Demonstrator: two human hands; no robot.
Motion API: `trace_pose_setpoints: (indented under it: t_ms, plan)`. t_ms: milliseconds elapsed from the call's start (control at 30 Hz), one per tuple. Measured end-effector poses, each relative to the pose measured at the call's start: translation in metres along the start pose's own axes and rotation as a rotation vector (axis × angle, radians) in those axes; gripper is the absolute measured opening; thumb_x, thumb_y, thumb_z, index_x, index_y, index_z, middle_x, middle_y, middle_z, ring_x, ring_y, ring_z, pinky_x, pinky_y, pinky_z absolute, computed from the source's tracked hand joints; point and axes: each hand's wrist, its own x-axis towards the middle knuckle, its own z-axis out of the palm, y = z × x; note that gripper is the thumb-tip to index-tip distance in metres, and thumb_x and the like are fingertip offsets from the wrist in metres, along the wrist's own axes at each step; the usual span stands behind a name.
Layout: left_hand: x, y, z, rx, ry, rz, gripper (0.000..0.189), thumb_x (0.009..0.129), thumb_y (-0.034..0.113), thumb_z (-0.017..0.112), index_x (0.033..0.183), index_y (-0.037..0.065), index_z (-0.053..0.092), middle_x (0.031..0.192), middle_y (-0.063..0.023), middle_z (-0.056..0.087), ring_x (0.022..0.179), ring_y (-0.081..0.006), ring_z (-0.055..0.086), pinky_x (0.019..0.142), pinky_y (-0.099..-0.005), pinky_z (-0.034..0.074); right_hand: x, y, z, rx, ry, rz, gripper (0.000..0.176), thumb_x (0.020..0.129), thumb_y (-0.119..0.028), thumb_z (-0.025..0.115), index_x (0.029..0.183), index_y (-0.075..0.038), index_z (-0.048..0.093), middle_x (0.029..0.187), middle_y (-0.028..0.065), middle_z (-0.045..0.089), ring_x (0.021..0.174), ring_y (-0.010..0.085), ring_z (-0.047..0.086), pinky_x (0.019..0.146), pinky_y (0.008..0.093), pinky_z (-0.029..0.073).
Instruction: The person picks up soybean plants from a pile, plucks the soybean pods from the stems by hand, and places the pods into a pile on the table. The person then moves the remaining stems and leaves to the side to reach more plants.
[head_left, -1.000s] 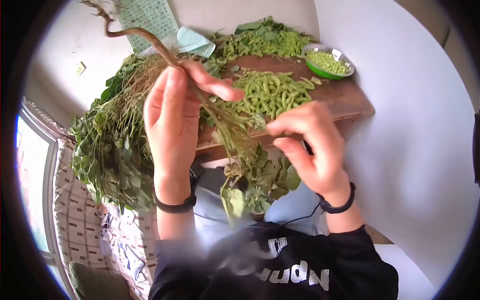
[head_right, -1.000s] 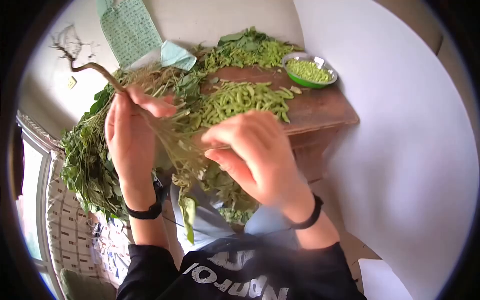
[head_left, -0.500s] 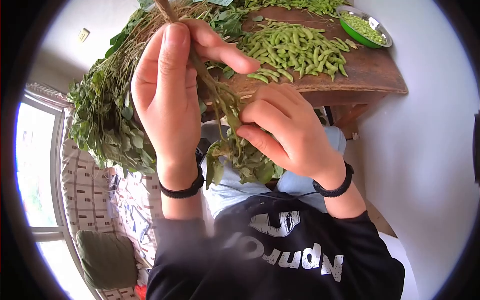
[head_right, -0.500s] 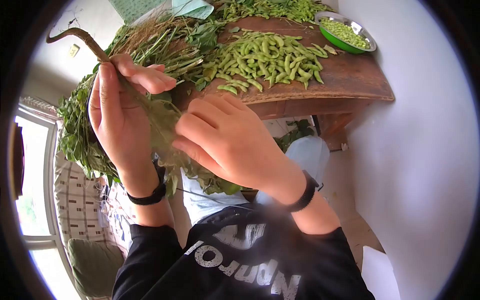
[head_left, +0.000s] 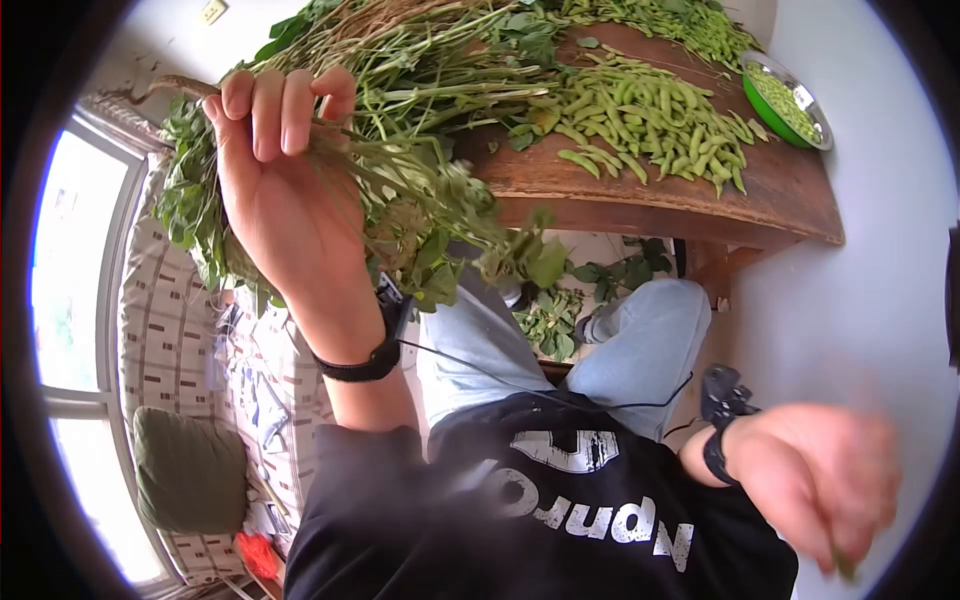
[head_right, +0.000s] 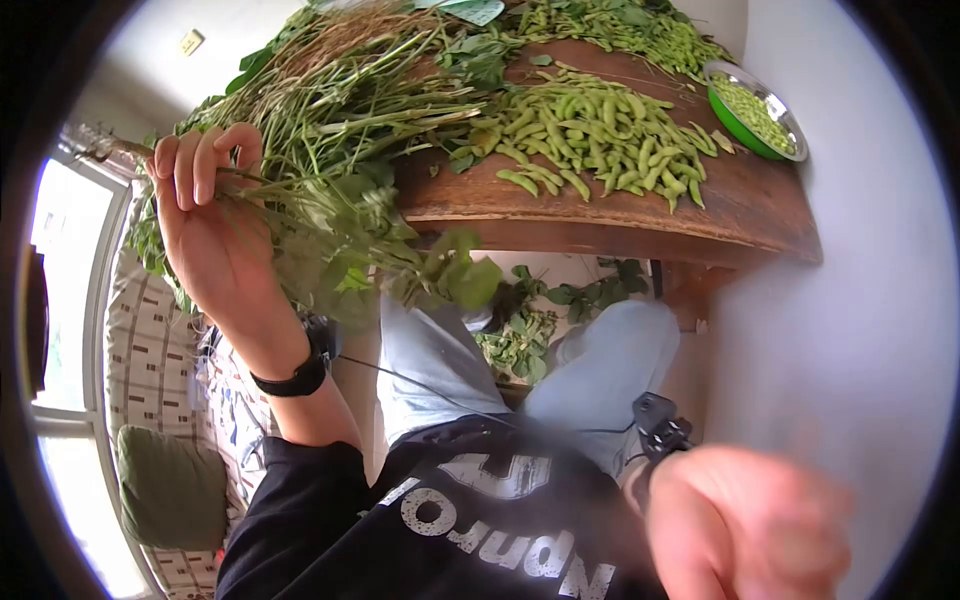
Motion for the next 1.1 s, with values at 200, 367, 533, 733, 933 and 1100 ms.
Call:
trace_pose_setpoints:
  t_ms: [200,367,533,733,933,1100]
  plan:
    - [-0.001,0.013,-0.006,-0.239,0.049,0.006,0.021,0.104,0.014,0.035,0.087,0.006,0.044,0.066,0.0016,0.031,0.059,-0.0113,0.033,0.078,-0.0326,0.04,0.013,0.099,0.025,-0.583,-0.139,-0.335,0.026,0.101,-0.024,0.041,0.098,-0.006,0.059,0.086,0.0038,0.063,0.077,0.0146,0.058,0.071,0.0299,0.047]
    - [0.0,0.041,-0.011,-0.286,0.061,0.078,0.019,0.102,0.01,0.036,0.085,0.005,0.042,0.066,0.0002,0.032,0.059,-0.0129,0.034,0.077,-0.0358,0.042,-0.049,0.106,0.092,-0.309,-0.419,0.566,0.019,0.098,-0.019,0.056,0.103,-0.002,0.059,0.074,0.003,0.059,0.065,0.0091,0.047,0.06,0.0251,0.04]
    - [0.04,0.119,0.015,0.885,-0.101,0.495,0.015,0.098,0.006,0.04,0.093,0.004,0.054,0.077,-0.0047,0.052,0.068,-0.0164,0.049,0.094,-0.0428,0.045,-0.071,0.065,0.092,-0.028,-0.676,0.704,0.013,0.099,-0.011,0.052,0.099,-0.002,0.061,0.079,0.0004,0.061,0.063,0.0031,0.043,0.055,0.0191,0.034]
    - [0.162,0.193,0.099,1.964,-0.426,0.837,0.037,0.1,0.031,0.044,0.121,0.001,0.052,0.086,-0.0143,0.063,0.065,-0.0185,0.06,0.057,-0.0288,0.053,-0.045,0.086,0.129,0.126,-0.482,0.684,0.032,0.102,-0.026,0.046,0.107,0.001,0.062,0.074,0.0011,0.054,0.056,0.0053,0.038,0.052,0.0204,0.031]
    - [0.218,0.136,-0.077,2.225,-0.555,-0.05,0.038,0.099,0.016,0.044,0.136,0.012,0.051,0.134,-0.0095,0.055,0.116,-0.0194,0.055,0.092,-0.0391,0.052,0.054,0.048,0.217,1.112,-0.085,0.6,0.081,0.097,-0.063,0.029,0.135,0.008,0.037,0.09,0.008,0.054,0.051,0.0088,0.033,0.047,0.022,0.028]
    - [0.145,0.074,-0.158,2.333,-0.624,-0.399,0.053,0.097,0.04,0.048,0.145,0.02,0.038,0.144,-0.0149,0.043,0.13,-0.033,0.042,0.111,-0.0496,0.031,0.095,0.098,0.335,0.621,-0.463,0.206,0.045,0.099,-0.038,0.044,0.118,0.001,0.058,0.089,0.0059,0.06,0.058,0.0085,0.044,0.053,0.0234,0.034]
